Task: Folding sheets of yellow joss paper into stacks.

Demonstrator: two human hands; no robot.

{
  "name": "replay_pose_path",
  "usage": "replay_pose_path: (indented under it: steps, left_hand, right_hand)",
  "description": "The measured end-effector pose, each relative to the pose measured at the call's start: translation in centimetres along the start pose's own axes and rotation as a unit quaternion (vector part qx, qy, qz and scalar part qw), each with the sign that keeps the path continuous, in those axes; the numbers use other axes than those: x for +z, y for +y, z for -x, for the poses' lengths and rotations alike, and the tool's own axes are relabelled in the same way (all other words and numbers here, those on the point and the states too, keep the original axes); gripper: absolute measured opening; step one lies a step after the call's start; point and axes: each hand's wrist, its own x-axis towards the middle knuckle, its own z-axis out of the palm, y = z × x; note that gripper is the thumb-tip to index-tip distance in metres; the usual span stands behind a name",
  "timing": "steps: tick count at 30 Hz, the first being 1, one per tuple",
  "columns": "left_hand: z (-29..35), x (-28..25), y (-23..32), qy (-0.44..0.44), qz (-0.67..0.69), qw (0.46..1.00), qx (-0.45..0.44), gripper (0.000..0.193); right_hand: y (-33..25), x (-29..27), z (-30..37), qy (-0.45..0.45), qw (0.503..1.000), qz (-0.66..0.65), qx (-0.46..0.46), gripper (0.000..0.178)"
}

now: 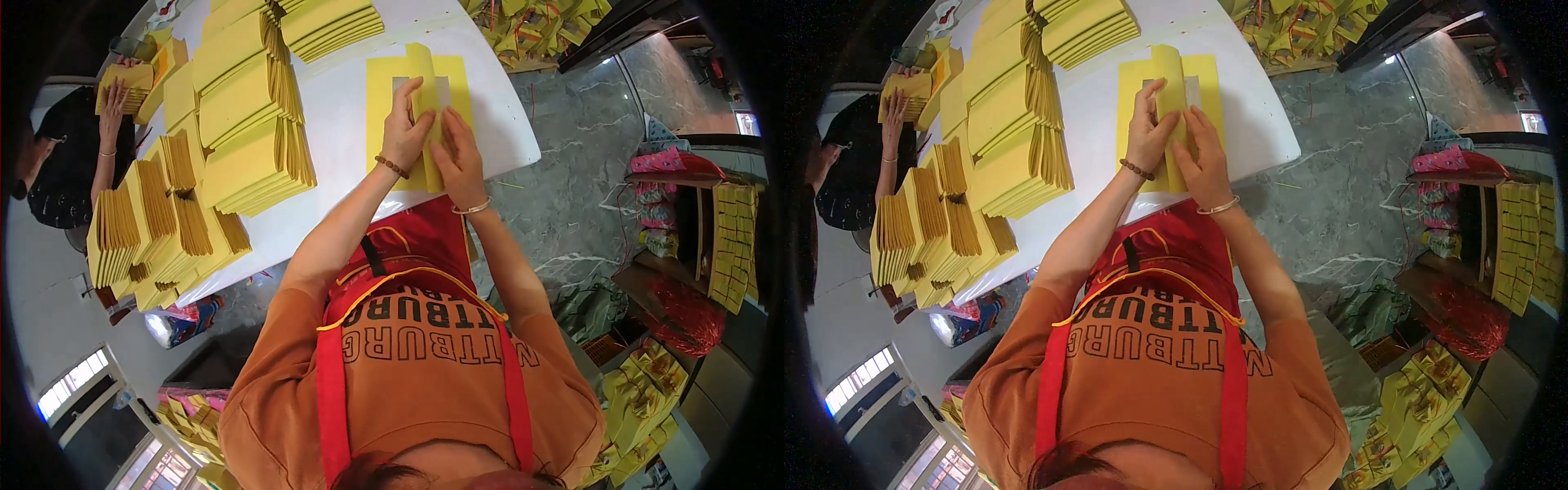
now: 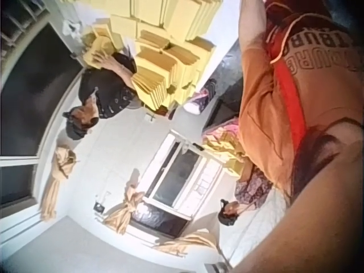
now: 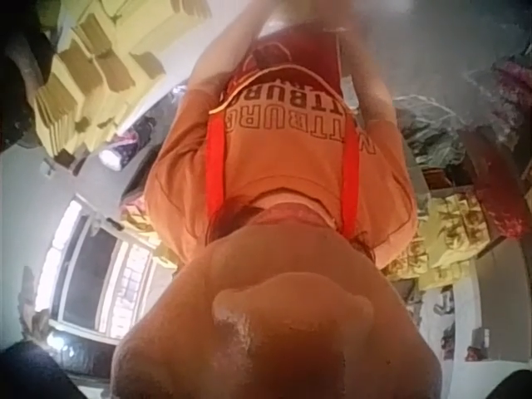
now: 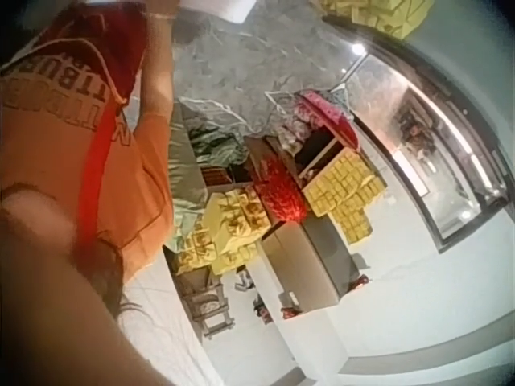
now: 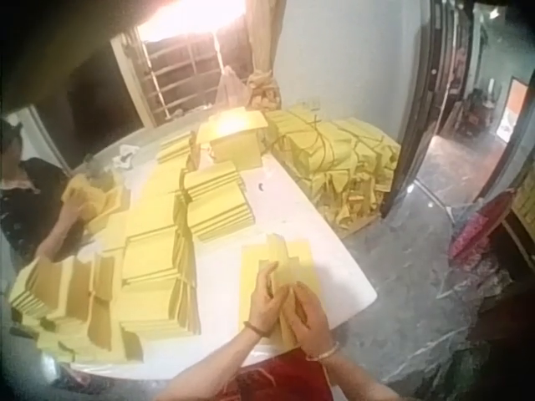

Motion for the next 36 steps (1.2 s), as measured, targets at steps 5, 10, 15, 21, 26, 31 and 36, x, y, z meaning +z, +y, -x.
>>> replay_pose_path:
  steps: [5,10,15,21,26,31,36]
  left_hand:
    - [-0.6,-1.9,-0.2,-0.112,-0.167,0.979,0.021,0.031]
    - [-0.3,-1.5,0.9,-0.116,-0.192,0.974,-0.026,0.028]
    - [-0.3,-1.6,1.0,-0.150,-0.219,0.963,-0.048,0.031]
    - [-0.2,-1.6,1.2,-0.146,-0.218,0.965,-0.031,0.031]
    - [-0.4,-1.5,1.2,-0.159,-0.237,0.957,-0.046,0.029]
    - [-0.9,-1.5,0.1,-0.115,-0.169,0.975,-0.091,0.031]
    - [-1.0,-1.3,-0.3,-0.121,-0.172,0.972,-0.101,0.038]
  right_hand:
    - [-0.4,-1.3,0.6,0.058,0.958,0.280,0.012,0.055]
    - [-0.3,-1.0,1.3,-0.011,0.961,0.261,0.094,0.056]
    - [-0.4,-0.9,1.6,0.025,0.974,0.199,0.108,0.056]
    - [-1.7,-1.0,1.8,0.013,0.968,0.243,0.060,0.054]
    - [-2.7,-1.0,1.9,0.004,0.969,0.243,0.034,0.052]
    - [-4.9,-0.9,1.8,0.012,0.990,0.138,0.009,0.051]
    - [-4.5,-0.2,2.4,-0.005,0.994,0.109,0.007,0.052]
